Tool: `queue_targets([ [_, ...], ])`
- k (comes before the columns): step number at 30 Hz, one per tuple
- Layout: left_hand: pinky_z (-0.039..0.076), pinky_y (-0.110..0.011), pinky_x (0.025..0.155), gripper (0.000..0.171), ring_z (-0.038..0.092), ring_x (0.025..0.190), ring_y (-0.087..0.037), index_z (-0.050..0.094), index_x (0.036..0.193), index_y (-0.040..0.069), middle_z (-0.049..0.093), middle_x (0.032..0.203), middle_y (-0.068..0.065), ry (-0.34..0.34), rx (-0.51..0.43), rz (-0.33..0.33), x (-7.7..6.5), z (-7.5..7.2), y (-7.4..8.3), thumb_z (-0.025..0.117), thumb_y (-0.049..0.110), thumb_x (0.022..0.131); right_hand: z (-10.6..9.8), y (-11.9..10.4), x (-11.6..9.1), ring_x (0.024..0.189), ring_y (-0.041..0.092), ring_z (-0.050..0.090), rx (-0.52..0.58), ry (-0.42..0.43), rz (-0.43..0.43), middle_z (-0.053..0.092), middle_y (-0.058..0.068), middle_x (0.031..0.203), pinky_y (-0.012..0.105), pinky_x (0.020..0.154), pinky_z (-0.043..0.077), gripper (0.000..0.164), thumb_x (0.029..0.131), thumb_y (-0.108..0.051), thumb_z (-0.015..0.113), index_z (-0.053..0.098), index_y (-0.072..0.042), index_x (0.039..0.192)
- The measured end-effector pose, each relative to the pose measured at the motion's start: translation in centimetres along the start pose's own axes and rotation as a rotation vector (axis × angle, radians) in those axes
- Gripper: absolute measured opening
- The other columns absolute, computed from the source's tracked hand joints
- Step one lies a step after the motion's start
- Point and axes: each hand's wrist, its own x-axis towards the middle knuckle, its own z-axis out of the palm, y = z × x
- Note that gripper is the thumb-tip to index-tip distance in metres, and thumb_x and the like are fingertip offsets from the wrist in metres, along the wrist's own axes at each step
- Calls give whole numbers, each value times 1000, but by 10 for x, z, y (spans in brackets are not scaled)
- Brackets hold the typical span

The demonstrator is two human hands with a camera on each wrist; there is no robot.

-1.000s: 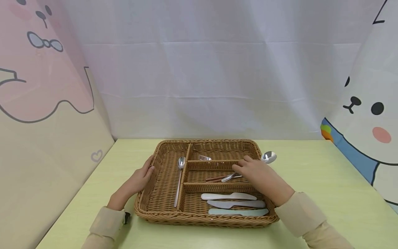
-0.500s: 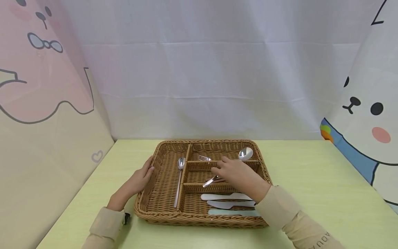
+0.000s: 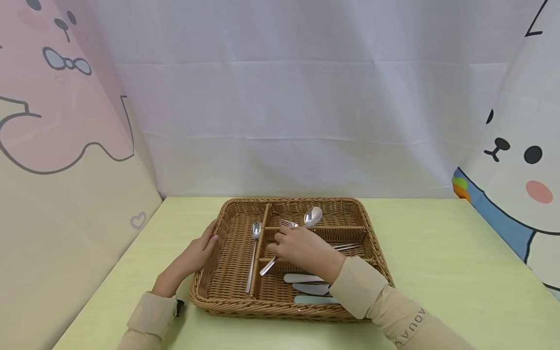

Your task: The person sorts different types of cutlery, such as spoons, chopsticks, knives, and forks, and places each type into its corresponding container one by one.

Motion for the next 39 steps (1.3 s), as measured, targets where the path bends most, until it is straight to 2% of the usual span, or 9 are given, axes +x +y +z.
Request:
queue_targets([
  [3, 45, -48, 90, 55, 50, 115, -42, 3, 146, 0, 33, 140, -30, -3, 0, -16, 0, 0, 1, 29, 20, 102, 1, -4, 11, 81, 9, 54, -19, -4, -27, 62, -8, 87, 19, 65, 47, 18, 80, -16, 67, 60, -20, 96],
  [9, 44, -49, 90, 55, 50, 115, -42, 4, 146, 0, 33, 140, -30, 1, 1, -7, 1, 1, 0, 29, 20, 102, 5, -12, 30, 84, 7, 53, -54, -55, -72, 63, -9, 93, 17, 62, 43, 19, 84, -16, 62, 61, -25, 100],
  [14, 46, -49, 88, 55, 50, 115, -42, 5, 147, 2, 35, 140, -29, 7, 8, -24, 1, 1, -1, 29, 20, 102, 3, -17, 45, 86, 6, 54, -93, -71, -87, 63, -10, 96, 15, 62, 44, 19, 83, -16, 63, 61, -26, 99],
  [19, 47, -49, 86, 54, 50, 114, -43, 5, 147, 2, 36, 138, -30, 11, 12, -27, 1, 1, -1, 29, 20, 102, 5, -22, 61, 88, 5, 56, -104, -104, -108, 64, -11, 98, 15, 69, 47, 21, 83, -16, 63, 61, -27, 101],
  [26, 45, -48, 90, 55, 50, 116, -40, 5, 147, 2, 38, 138, -28, 15, -7, -21, 1, 2, -2, 28, 21, 102, 14, -31, 82, 99, 3, 55, -131, -185, -157, 62, -15, 111, 15, 79, 46, 29, 86, -22, 58, 60, -31, 113],
  [33, 50, -41, 75, 54, 60, 100, -37, 7, 146, 0, 45, 130, -31, 20, 11, -23, 2, 4, -1, 30, 19, 101, 24, -42, 95, 100, 2, 54, -90, -226, -181, 61, -17, 115, 13, 74, 47, 33, 86, -24, 58, 59, -34, 117],
  [39, 51, -39, 71, 54, 61, 98, -36, 7, 147, 2, 45, 131, -30, 24, 16, -38, 1, 2, -1, 29, 21, 102, 28, -45, 102, 99, 1, 54, -114, -275, -181, 61, -18, 113, 13, 76, 46, 31, 85, -25, 60, 60, -36, 114],
])
